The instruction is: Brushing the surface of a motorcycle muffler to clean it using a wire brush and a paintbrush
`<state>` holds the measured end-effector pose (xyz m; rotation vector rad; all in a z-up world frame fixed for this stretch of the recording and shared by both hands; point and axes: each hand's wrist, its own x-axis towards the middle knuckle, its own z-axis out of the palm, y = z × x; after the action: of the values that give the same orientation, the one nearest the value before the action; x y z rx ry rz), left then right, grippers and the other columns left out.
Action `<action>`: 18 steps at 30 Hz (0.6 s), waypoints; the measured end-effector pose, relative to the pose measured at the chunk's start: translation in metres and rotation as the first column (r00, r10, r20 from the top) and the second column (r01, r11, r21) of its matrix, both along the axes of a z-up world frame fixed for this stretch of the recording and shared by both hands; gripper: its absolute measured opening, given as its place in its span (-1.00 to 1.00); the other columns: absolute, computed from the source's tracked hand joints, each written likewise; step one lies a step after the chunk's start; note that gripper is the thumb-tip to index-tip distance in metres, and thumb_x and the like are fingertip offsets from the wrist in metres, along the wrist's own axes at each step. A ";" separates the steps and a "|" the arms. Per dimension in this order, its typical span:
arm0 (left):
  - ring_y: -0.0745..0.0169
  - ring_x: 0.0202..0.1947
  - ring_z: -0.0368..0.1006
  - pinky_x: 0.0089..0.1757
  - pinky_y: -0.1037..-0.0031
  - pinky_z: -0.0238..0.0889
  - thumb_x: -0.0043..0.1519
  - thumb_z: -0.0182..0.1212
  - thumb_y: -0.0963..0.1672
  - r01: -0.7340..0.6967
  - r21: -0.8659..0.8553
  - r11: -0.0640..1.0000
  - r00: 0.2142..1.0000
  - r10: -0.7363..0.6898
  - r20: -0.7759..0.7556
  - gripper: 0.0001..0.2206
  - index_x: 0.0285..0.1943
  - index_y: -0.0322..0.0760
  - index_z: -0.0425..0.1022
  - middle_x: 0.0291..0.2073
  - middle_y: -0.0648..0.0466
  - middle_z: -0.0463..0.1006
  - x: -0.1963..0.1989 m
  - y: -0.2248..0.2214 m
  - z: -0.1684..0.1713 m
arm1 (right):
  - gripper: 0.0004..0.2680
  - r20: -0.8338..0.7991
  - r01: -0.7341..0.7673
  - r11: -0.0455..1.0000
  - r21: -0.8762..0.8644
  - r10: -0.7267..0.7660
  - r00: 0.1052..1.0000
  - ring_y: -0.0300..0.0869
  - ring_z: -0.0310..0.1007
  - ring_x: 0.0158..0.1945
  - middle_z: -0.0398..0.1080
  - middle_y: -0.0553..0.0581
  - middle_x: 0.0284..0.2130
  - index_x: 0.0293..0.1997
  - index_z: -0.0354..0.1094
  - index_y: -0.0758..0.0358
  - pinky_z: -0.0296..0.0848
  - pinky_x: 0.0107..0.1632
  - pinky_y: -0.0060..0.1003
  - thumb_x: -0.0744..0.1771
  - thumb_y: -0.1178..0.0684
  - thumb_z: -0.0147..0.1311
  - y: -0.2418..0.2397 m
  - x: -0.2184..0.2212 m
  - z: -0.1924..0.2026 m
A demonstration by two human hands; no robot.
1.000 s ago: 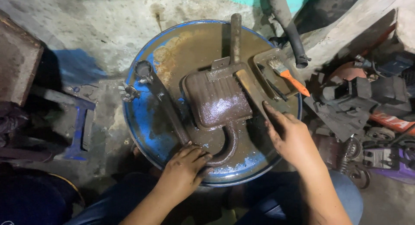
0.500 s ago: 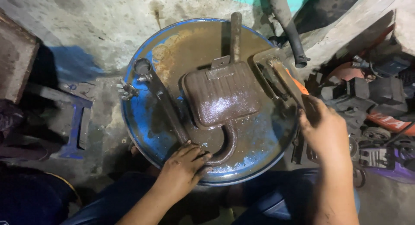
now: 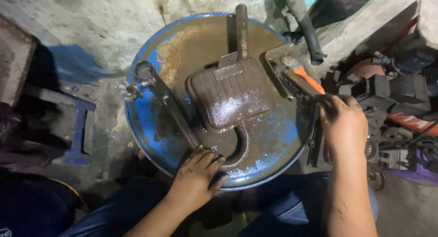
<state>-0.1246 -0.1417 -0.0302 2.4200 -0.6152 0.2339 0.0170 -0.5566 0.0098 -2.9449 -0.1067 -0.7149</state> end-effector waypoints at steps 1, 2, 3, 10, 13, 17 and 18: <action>-0.20 0.37 0.64 0.52 -0.11 0.31 0.33 0.59 -0.03 -0.002 -0.001 1.000 1.000 0.002 -0.009 -0.56 0.30 -0.38 0.76 0.21 -0.10 0.76 -0.005 -0.001 -0.001 | -0.71 -0.009 -0.002 1.000 -0.001 0.002 1.000 0.22 0.71 0.07 0.69 0.28 0.16 0.39 0.78 0.13 0.66 0.10 0.09 0.46 0.09 0.47 -0.001 -0.001 -0.005; -0.19 0.42 0.61 0.55 -0.11 0.26 0.31 0.59 -0.03 0.005 0.004 1.000 1.000 -0.005 -0.014 -0.53 0.34 -0.38 0.73 0.26 -0.10 0.76 -0.004 0.000 -0.002 | -0.73 -0.015 -0.009 1.000 -0.021 0.009 1.000 0.21 0.70 0.12 0.69 0.26 0.23 0.35 0.78 0.12 0.66 0.13 0.08 0.46 0.07 0.45 -0.001 0.003 -0.009; -0.19 0.46 0.59 0.58 -0.12 0.22 0.30 0.60 -0.03 0.011 0.009 1.000 1.000 -0.011 -0.020 -0.49 0.37 -0.38 0.71 0.31 -0.09 0.75 -0.003 0.001 -0.002 | -0.75 -0.022 -0.016 0.999 -0.040 0.015 1.000 0.19 0.69 0.17 0.69 0.25 0.30 0.32 0.79 0.11 0.67 0.15 0.07 0.46 0.05 0.43 -0.002 0.007 -0.012; -0.24 0.55 0.52 0.52 -0.09 0.31 0.29 0.57 -0.06 0.035 0.067 0.997 0.999 -0.033 -0.038 -0.45 0.51 -0.23 0.72 0.40 -0.09 0.70 0.000 0.014 -0.008 | -0.66 0.008 -0.156 0.978 0.136 0.157 0.988 0.32 0.66 0.15 0.60 0.47 0.25 0.43 0.74 0.23 0.65 0.17 0.14 0.43 0.15 0.47 0.017 0.016 -0.023; -0.27 0.55 0.53 0.48 -0.08 0.34 0.24 0.56 -0.09 0.020 0.058 0.998 1.000 -0.019 -0.019 -0.46 0.47 -0.24 0.77 0.35 -0.12 0.74 0.002 0.022 -0.002 | -0.59 -0.088 -0.078 0.980 0.185 0.096 0.992 0.36 0.67 0.15 0.57 0.51 0.34 0.51 0.68 0.19 0.66 0.14 0.16 0.42 0.07 0.50 0.009 0.016 -0.023; -0.21 0.56 0.52 0.48 -0.05 0.36 0.24 0.58 -0.08 0.025 0.101 0.995 0.999 -0.022 -0.022 -0.53 0.36 -0.27 0.80 0.34 -0.10 0.73 0.007 0.032 -0.001 | -0.58 -0.199 -0.002 0.988 0.156 0.034 0.979 0.37 0.69 0.08 0.58 0.49 0.29 0.53 0.70 0.08 0.68 0.10 0.20 0.42 0.04 0.49 0.004 0.013 -0.018; -0.23 0.55 0.54 0.50 -0.05 0.36 0.24 0.58 -0.07 0.023 0.105 0.994 1.000 -0.024 0.006 -0.56 0.31 -0.26 0.80 0.33 -0.11 0.73 0.008 0.034 0.000 | -0.58 -0.254 0.041 0.988 0.150 -0.002 0.967 0.36 0.70 0.04 0.60 0.49 0.22 0.54 0.69 0.04 0.69 0.07 0.21 0.43 0.01 0.48 0.005 0.011 -0.014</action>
<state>-0.1171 -0.1075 -0.0305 2.5117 -0.6745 0.2046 0.0284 -0.5516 -0.0046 -2.8611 0.0026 -0.3266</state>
